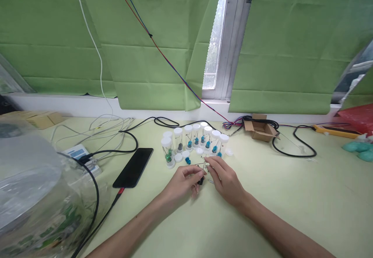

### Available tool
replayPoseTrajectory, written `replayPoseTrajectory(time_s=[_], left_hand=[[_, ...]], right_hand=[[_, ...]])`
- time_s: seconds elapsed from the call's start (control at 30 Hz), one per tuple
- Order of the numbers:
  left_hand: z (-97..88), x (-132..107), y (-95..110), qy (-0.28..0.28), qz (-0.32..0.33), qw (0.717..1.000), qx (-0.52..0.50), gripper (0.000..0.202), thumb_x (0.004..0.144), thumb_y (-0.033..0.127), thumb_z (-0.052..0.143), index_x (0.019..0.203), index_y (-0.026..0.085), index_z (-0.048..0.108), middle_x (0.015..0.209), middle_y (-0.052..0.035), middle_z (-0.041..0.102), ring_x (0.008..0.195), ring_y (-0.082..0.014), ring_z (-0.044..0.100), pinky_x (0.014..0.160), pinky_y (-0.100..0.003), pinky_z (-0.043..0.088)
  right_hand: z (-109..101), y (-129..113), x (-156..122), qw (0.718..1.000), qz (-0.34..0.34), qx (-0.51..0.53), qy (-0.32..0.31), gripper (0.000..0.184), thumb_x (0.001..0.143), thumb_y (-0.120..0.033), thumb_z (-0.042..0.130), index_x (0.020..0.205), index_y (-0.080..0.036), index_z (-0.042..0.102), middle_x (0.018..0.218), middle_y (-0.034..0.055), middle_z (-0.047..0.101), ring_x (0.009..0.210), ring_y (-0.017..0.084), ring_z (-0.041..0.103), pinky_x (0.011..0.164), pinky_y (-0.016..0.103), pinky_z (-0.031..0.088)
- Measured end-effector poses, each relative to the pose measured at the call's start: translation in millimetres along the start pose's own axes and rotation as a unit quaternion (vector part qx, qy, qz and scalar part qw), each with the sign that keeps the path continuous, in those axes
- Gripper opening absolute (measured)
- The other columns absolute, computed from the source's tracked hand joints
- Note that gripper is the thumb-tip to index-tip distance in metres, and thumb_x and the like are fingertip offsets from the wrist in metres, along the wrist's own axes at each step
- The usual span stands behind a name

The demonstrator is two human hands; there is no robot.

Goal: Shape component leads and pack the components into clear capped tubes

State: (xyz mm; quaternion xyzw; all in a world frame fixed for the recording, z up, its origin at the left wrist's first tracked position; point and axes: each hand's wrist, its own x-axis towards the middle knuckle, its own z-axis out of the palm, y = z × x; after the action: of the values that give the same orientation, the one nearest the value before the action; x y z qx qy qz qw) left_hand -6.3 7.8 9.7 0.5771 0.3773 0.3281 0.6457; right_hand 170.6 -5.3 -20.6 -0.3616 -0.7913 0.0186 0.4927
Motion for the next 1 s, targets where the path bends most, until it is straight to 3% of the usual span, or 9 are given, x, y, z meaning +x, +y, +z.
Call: replayPoseTrajectory(time_s=[0.13,0.33,0.47,0.63,0.77,1.0], left_hand=[[-0.7,-0.1,-1.2,-0.014,0.004,1.000,-0.013,0.031,0.082,0.044,0.067,0.088,0.014,0.069,0.076,-0.0017,0.056,0.046,-0.0071,0.049,0.040,-0.021,0.037],[-1.2,-0.4,-1.7,-0.003,0.000,1.000,-0.022,0.031,0.081,0.044,0.068,0.083,0.013,0.068,0.077,-0.0023,0.057,0.046,-0.0069,0.049,0.038,-0.020,0.036],[-1.8,0.0,-1.5,0.020,0.002,1.000,-0.013,0.032,0.081,0.045,0.067,0.080,0.013,0.067,0.078,-0.0030,0.058,0.045,-0.0068,0.049,0.037,-0.020,0.035],[-3.3,0.1,2.7,0.063,0.020,0.998,0.003,0.034,0.079,0.047,0.068,0.076,0.014,0.065,0.069,0.0007,0.054,0.042,-0.0066,0.047,0.037,-0.020,0.034],[-6.8,1.8,3.5,0.096,0.039,0.995,0.002,0.034,0.078,0.048,0.069,0.074,0.015,0.064,0.068,0.0014,0.055,0.040,-0.0064,0.046,0.037,-0.020,0.034],[-10.5,5.2,-1.1,0.120,0.053,0.991,0.000,0.034,0.080,0.048,0.067,0.076,0.015,0.062,0.074,-0.0005,0.059,0.040,-0.0067,0.048,0.036,-0.021,0.036]], right_hand=[[-0.4,0.6,-0.7,1.000,-0.005,0.001,-0.007,0.035,0.097,-0.008,0.040,0.129,-0.020,0.050,0.111,0.0118,0.058,0.101,0.021,0.061,0.081,0.033,0.054],[-0.6,2.2,-0.1,1.000,-0.009,0.002,-0.006,0.037,0.097,-0.008,0.039,0.130,-0.021,0.048,0.111,0.0120,0.058,0.101,0.021,0.061,0.081,0.033,0.054],[-2.4,2.8,2.4,1.000,-0.007,-0.001,0.021,0.035,0.097,-0.008,0.040,0.129,-0.021,0.048,0.108,0.0105,0.060,0.099,0.020,0.061,0.080,0.032,0.053],[-7.2,6.6,4.0,0.998,0.034,-0.041,0.039,0.025,0.099,-0.012,0.040,0.119,-0.020,0.052,0.097,0.0079,0.062,0.083,0.017,0.062,0.072,0.029,0.051],[-11.0,10.2,3.7,0.992,0.063,-0.110,-0.019,0.019,0.100,-0.018,0.039,0.101,-0.019,0.059,0.086,0.0059,0.064,0.071,0.016,0.061,0.064,0.026,0.048],[-13.2,9.1,4.6,0.952,0.135,-0.210,-0.179,0.019,0.098,-0.017,0.043,0.095,-0.019,0.062,0.088,0.0047,0.064,0.068,0.016,0.061,0.056,0.024,0.040]])
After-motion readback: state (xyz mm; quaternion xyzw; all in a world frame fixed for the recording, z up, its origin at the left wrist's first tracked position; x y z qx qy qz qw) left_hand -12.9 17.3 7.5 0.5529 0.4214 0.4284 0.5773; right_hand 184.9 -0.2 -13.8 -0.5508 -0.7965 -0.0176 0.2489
